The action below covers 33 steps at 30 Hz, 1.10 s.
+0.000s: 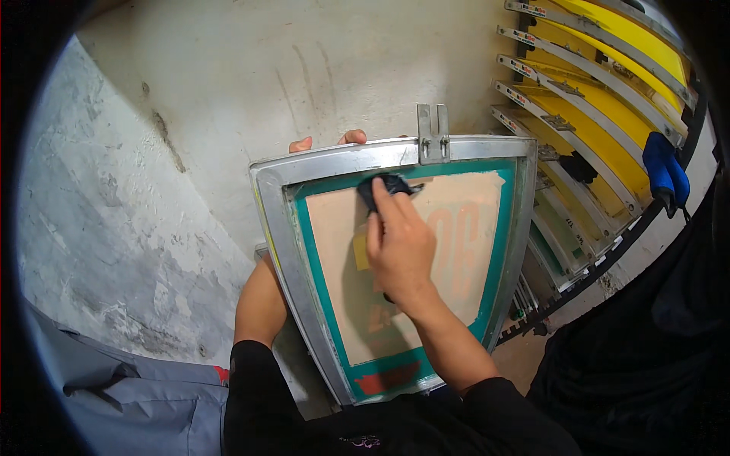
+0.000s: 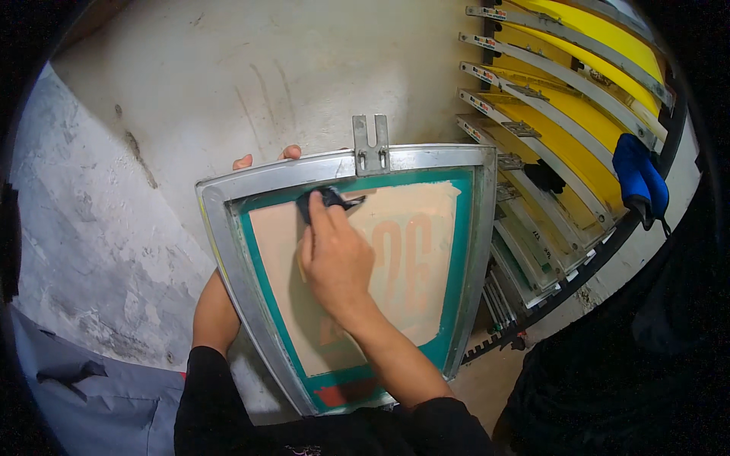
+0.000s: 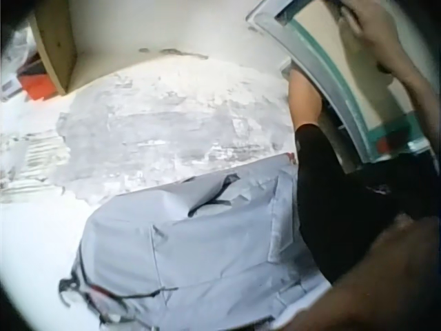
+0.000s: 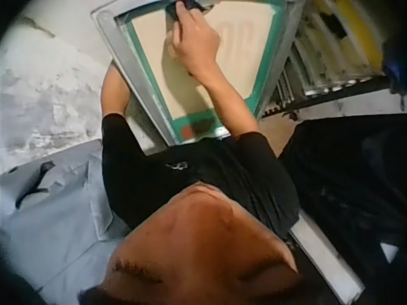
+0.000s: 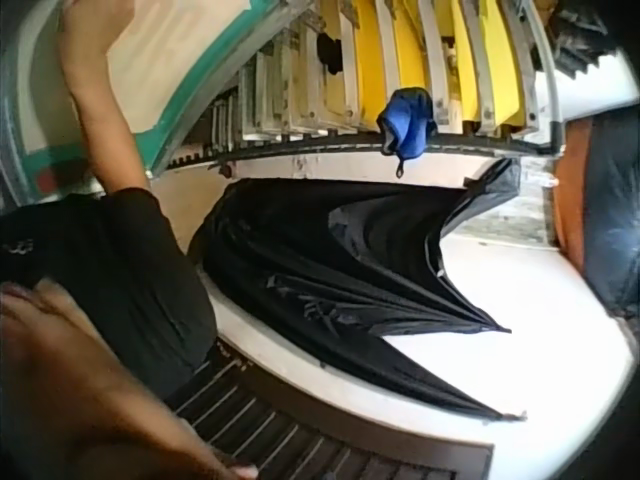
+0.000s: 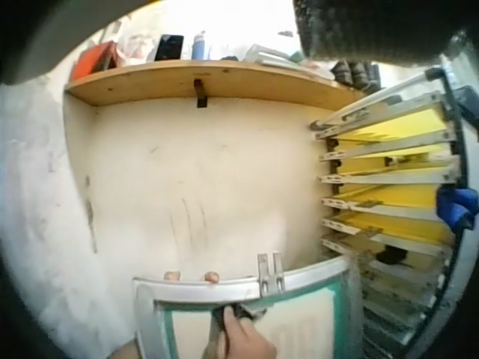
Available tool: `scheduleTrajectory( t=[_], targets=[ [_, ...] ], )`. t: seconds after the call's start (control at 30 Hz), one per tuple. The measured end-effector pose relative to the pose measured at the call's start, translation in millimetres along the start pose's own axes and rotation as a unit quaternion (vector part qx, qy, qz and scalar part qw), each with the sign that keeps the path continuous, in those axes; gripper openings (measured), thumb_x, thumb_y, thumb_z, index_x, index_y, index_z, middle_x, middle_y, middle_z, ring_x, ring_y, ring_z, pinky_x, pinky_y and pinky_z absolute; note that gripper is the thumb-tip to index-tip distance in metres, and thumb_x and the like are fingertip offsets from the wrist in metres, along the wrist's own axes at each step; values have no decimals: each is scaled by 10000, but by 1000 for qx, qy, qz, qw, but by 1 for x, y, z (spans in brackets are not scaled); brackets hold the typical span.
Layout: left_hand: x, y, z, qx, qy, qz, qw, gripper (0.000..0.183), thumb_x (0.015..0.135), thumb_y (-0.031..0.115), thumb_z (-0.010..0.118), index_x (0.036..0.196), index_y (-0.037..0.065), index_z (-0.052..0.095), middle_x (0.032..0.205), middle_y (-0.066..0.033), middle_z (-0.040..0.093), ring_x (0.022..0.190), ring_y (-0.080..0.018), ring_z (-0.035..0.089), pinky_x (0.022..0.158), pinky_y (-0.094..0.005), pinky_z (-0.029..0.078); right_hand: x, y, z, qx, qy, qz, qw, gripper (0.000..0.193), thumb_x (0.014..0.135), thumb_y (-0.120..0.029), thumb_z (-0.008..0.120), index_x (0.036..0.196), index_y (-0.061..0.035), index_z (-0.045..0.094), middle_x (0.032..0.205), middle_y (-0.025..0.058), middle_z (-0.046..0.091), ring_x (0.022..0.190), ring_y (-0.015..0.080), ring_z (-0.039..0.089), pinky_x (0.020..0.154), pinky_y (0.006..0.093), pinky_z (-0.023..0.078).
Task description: Select a screen from the storage rack and wipe its surface clean with a cloth.
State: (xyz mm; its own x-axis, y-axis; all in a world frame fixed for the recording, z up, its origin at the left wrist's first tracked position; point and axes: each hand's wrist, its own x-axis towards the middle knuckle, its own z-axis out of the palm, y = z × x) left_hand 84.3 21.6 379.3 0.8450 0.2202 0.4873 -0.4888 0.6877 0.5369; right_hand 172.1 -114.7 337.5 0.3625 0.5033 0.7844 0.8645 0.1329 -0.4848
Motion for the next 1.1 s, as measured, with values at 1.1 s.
scheduleTrajectory(
  t=[1.1],
  targets=[
    [-3, 1, 2, 14, 54, 24, 998, 615, 922, 582, 518, 1288, 89, 549, 1308, -217, 620, 1210, -380, 602, 1056, -540, 491, -2, 8, -4, -24, 5, -8, 1000, 474, 908, -132, 643, 1377, -64, 620, 961, 110, 620, 751, 343, 665, 622, 459, 537]
  ],
)
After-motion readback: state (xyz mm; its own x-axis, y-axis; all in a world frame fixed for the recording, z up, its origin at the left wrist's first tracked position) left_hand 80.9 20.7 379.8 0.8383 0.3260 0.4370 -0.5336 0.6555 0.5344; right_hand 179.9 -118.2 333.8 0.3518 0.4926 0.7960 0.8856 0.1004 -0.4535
